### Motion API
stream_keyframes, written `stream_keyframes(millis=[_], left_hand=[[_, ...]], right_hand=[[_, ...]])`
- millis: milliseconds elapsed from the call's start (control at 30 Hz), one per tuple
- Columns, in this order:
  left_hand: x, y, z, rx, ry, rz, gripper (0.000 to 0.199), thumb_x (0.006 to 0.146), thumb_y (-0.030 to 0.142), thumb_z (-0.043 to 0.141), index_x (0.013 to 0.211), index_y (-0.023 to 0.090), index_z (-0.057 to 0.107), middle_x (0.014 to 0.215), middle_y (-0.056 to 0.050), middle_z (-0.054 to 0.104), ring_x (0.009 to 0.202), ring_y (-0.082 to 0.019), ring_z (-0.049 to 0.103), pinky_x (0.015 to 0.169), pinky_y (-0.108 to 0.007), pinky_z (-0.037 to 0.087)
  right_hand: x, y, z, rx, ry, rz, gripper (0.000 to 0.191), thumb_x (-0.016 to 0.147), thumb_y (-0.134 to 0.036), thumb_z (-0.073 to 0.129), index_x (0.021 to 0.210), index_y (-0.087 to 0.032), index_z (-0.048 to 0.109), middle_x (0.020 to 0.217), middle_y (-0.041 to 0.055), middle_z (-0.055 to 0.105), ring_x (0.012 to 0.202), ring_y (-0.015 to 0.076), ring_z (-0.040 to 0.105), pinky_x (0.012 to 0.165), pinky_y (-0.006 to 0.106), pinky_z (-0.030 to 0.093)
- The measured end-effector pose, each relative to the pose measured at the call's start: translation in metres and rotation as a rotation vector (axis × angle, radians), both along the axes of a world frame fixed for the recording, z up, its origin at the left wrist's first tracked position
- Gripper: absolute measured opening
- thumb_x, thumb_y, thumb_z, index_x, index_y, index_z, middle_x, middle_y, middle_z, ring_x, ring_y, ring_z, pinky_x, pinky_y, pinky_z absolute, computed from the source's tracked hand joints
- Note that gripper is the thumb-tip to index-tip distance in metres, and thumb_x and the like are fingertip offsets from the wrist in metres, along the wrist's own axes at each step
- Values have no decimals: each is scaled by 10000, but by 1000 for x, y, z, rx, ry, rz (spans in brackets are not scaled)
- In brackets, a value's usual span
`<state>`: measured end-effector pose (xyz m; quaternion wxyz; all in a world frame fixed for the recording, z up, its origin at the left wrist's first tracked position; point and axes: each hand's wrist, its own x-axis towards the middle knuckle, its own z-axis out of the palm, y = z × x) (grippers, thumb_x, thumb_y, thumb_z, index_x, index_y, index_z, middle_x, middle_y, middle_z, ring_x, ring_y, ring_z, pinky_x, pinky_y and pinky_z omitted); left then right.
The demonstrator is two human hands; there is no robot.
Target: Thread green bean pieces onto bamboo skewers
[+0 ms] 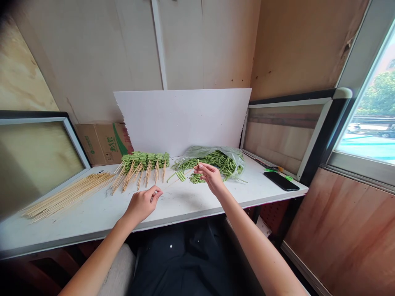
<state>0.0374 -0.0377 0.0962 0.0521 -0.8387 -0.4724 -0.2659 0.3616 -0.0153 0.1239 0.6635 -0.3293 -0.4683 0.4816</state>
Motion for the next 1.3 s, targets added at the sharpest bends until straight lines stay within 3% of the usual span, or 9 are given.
stream_keyframes(millis=[400,1300], left_hand=[[-1,2,-2,-2,11,4,237,1071,365,471,1020,262,678,783,-22,778,696,-226,711,617,-291,368],[4,0,-3,-57,72,16,207,1078,342,482,1028,251,660,781,-19,774,705,-234,710,624,-291,339]], right_hand=[[0,-2,2,15,-47,-45,409,751,-534,910,1017,-237,817,1026,87,804,908,249,753,584,307,468],[-1,0,-2,20,-23,-32,364,751,-498,919,989,-235,835,990,74,804,805,187,724,569,265,451]])
